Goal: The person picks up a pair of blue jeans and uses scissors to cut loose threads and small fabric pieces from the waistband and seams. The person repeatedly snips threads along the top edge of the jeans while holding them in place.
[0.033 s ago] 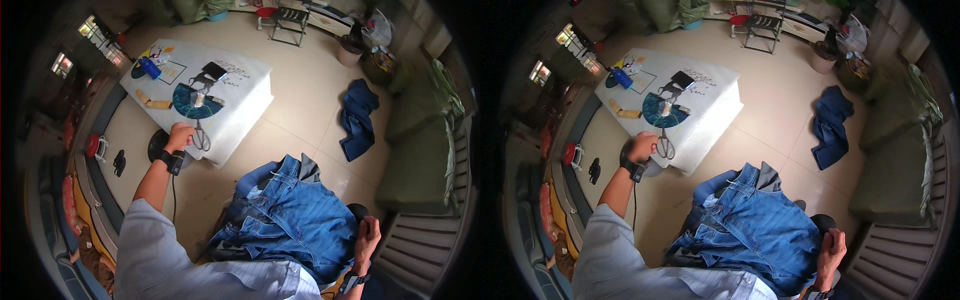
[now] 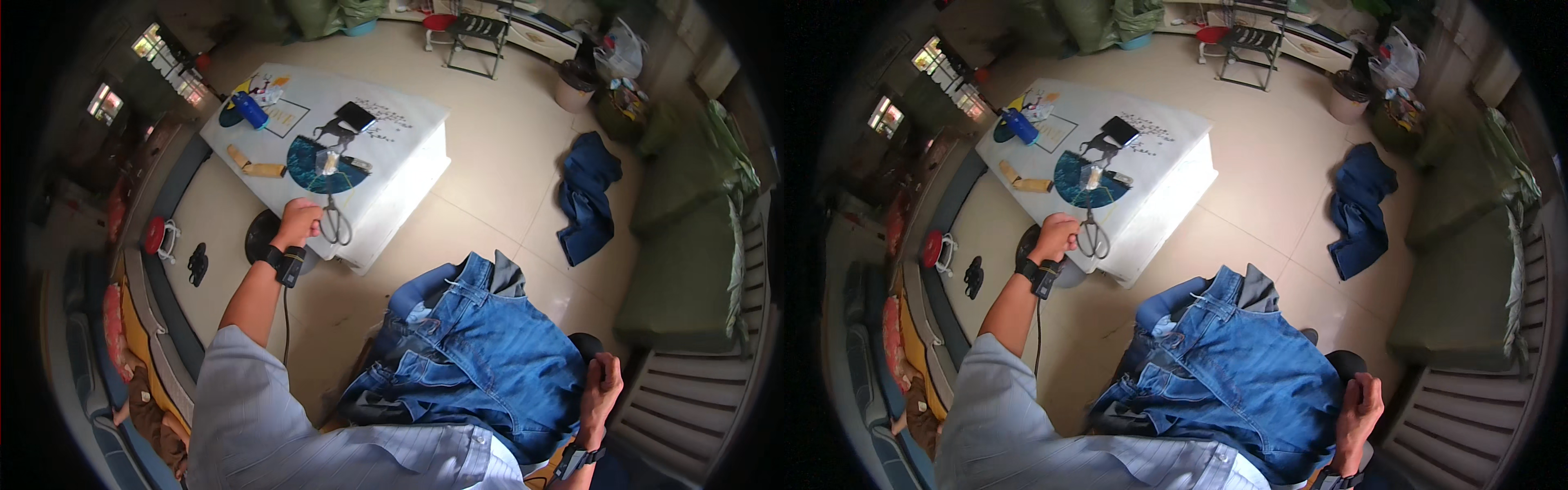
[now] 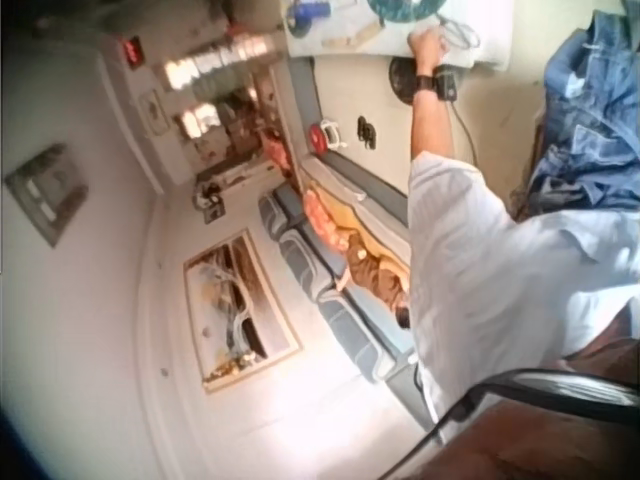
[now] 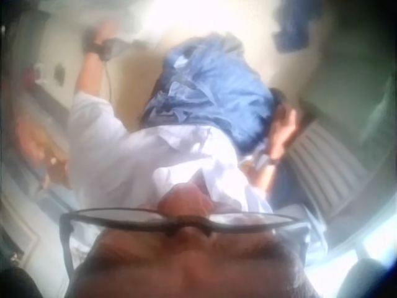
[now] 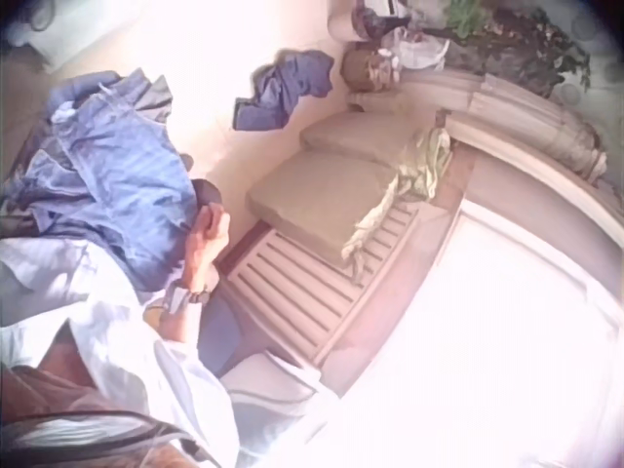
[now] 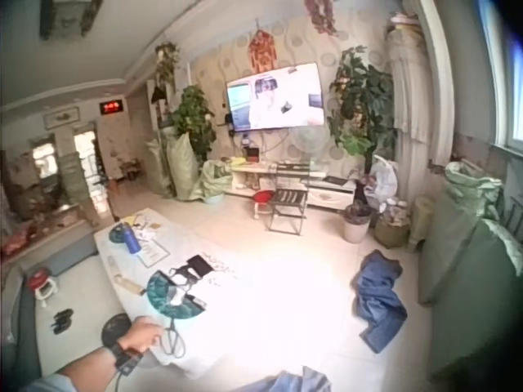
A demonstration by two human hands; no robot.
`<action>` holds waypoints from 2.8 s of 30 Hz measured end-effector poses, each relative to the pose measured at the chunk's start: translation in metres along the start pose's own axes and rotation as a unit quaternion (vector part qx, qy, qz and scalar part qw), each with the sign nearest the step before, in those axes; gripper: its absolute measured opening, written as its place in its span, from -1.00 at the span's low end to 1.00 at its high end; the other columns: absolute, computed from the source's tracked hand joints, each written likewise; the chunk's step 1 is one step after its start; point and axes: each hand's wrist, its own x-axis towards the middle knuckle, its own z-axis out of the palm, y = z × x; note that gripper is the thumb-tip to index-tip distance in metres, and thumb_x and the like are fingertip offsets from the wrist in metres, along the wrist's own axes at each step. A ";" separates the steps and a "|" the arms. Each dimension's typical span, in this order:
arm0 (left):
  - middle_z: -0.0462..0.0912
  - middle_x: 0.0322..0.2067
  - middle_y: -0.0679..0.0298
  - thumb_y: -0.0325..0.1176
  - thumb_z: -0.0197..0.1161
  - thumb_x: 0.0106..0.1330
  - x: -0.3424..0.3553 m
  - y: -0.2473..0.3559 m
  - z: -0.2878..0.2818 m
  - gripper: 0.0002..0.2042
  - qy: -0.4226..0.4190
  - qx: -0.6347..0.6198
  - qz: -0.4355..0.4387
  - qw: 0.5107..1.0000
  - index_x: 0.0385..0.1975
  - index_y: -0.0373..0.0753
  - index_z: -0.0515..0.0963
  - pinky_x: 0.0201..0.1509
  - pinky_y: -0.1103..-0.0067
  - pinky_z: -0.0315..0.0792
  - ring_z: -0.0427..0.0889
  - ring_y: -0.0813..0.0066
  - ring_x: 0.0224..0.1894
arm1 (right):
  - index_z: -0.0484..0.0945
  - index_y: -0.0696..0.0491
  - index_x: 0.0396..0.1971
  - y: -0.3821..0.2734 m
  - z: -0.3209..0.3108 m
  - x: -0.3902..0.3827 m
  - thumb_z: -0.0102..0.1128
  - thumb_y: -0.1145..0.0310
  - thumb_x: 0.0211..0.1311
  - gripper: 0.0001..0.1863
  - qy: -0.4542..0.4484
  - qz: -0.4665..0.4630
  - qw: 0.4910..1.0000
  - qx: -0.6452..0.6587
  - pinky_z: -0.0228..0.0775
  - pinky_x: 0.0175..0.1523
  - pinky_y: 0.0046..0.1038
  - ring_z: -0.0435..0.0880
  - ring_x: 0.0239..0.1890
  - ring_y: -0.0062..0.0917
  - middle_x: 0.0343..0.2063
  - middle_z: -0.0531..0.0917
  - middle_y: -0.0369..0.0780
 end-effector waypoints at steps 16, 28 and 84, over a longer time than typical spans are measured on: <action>0.60 -0.27 0.31 -0.67 0.35 0.32 -0.267 0.117 0.203 -0.78 -0.304 -0.127 0.200 0.923 -0.07 -0.40 0.58 -0.38 0.67 0.55 0.61 0.66 -0.40 | 0.54 0.22 0.27 -0.149 0.049 0.005 0.37 0.45 0.48 -0.57 -0.103 -0.110 0.950 0.273 0.60 0.04 -0.46 0.74 -0.06 -0.55 -0.08 0.76 -0.18; 0.61 -0.33 0.35 -0.60 0.34 0.37 -0.323 0.025 0.293 -0.83 -0.355 0.019 0.188 0.916 -0.09 -0.39 0.57 -0.42 0.65 0.55 0.61 0.71 -0.43 | 0.43 0.28 0.36 -0.089 0.044 -0.040 0.56 0.34 0.33 -0.30 -0.180 0.024 0.953 0.241 0.53 0.11 -0.51 0.61 -0.02 -0.60 -0.08 0.66 -0.25; 0.73 -0.25 0.26 -0.35 0.38 0.50 -0.261 -0.013 0.234 -0.83 -0.267 0.000 -0.031 0.963 -0.06 -0.26 0.63 -0.28 0.60 0.63 0.74 0.53 -0.35 | 0.61 0.11 -0.05 -0.058 0.025 -0.077 0.36 0.42 0.17 -0.67 -0.286 -0.175 0.900 -0.280 0.65 -0.24 -0.15 0.82 -0.32 -0.14 -0.31 0.75 -0.04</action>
